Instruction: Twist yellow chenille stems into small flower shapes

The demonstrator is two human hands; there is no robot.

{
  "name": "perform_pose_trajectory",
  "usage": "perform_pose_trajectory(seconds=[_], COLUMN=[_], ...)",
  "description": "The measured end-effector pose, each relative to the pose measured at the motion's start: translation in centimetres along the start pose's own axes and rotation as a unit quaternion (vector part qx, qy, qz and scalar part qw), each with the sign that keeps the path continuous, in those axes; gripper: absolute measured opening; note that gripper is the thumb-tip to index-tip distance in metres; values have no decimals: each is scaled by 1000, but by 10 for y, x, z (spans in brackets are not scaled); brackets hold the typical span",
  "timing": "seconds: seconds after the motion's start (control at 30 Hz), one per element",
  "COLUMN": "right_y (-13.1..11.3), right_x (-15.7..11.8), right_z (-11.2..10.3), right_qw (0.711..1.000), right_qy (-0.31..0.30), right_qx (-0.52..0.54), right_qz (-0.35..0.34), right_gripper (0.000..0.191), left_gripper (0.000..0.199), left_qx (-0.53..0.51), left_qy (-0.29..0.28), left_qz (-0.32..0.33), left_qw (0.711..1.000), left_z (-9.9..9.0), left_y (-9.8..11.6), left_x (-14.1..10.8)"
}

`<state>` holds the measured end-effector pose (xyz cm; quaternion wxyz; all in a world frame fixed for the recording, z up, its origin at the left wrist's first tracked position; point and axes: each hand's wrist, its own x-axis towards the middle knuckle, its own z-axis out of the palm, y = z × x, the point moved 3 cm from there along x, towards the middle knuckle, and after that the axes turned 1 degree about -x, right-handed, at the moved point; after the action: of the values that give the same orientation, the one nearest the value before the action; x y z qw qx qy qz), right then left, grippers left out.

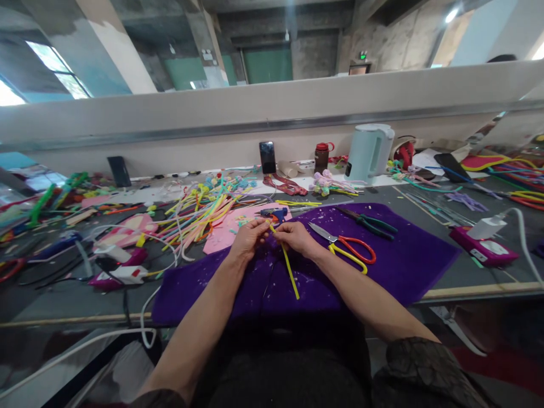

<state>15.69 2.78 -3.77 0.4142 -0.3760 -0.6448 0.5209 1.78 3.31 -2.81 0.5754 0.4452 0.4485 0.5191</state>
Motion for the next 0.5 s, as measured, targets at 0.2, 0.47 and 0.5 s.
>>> perform_pose_trajectory(seconds=[0.2, 0.47, 0.5], right_y=[0, 2, 2], right_x=[-3, -4, -4], right_z=[-1, 1, 1], right_qw=[992, 977, 978], right_qy=[-25, -46, -46], right_qx=[93, 153, 151], right_qz=[80, 138, 139], right_gripper=[29, 37, 37], left_gripper=[29, 26, 27], left_qx=[-35, -54, -49], left_qy=[-26, -11, -14], left_qz=[-6, -10, -8], left_qw=[999, 998, 999], left_z=[-3, -7, -6], left_y=[-1, 2, 1], left_x=[3, 3, 3])
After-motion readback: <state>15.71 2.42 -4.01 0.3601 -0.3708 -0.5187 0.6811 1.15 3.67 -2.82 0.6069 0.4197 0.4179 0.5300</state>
